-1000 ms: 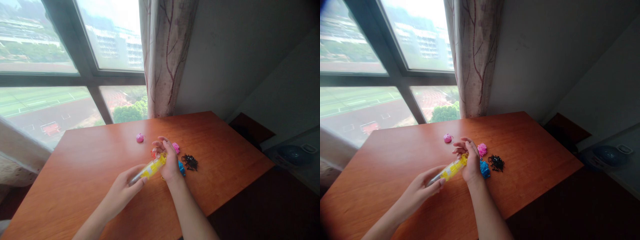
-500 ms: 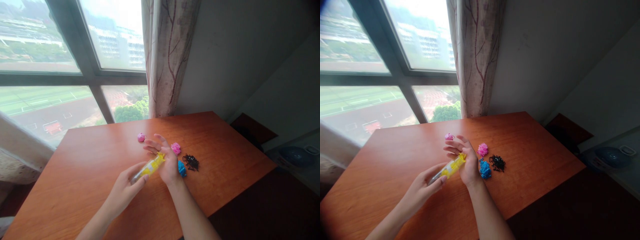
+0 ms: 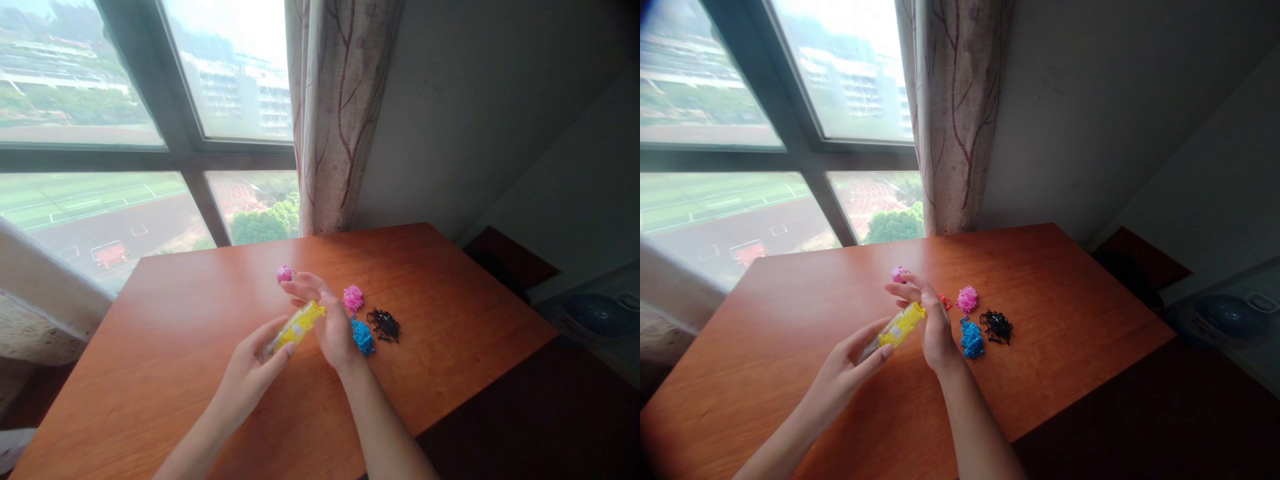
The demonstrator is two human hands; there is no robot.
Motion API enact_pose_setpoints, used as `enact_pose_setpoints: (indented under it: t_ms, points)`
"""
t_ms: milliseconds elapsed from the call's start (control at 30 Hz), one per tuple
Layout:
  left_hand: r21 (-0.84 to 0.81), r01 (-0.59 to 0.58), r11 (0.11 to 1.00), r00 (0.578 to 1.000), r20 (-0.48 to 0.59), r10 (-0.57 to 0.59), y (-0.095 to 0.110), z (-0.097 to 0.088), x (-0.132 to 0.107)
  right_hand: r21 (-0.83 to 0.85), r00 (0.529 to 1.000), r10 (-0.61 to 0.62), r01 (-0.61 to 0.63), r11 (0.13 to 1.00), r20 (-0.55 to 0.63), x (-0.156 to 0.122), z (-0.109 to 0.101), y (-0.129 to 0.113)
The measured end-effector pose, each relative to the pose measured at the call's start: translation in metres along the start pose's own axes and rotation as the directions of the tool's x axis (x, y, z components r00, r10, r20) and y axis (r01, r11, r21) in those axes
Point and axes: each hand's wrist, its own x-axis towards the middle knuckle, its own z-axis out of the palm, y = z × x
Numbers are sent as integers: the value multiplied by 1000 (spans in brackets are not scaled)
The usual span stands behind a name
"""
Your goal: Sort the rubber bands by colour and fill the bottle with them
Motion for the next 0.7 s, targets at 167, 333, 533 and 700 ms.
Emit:
enact_pose_setpoints:
  t_ms: [167, 333, 533, 700]
  points:
    - [-27, 1, 1000, 1000, -3, -1, -6, 0, -1, 38, 1000, -27, 28, 999, -10, -2, 1, -2]
    - [-72, -2, 997, 1000, -8, 1, -4, 0, -1, 267, 998, 66, -65, 961, 4, -1, 2, -8]
    - [-78, -9, 997, 1000, -12, 8, -1, 0, -1, 334, 993, 100, -116, 936, 66, 1, -5, -3]
    - [-64, -32, 997, 999, 30, 34, -9, 1, -1, 309, 989, 107, -132, 942, 98, 2, -9, 2]
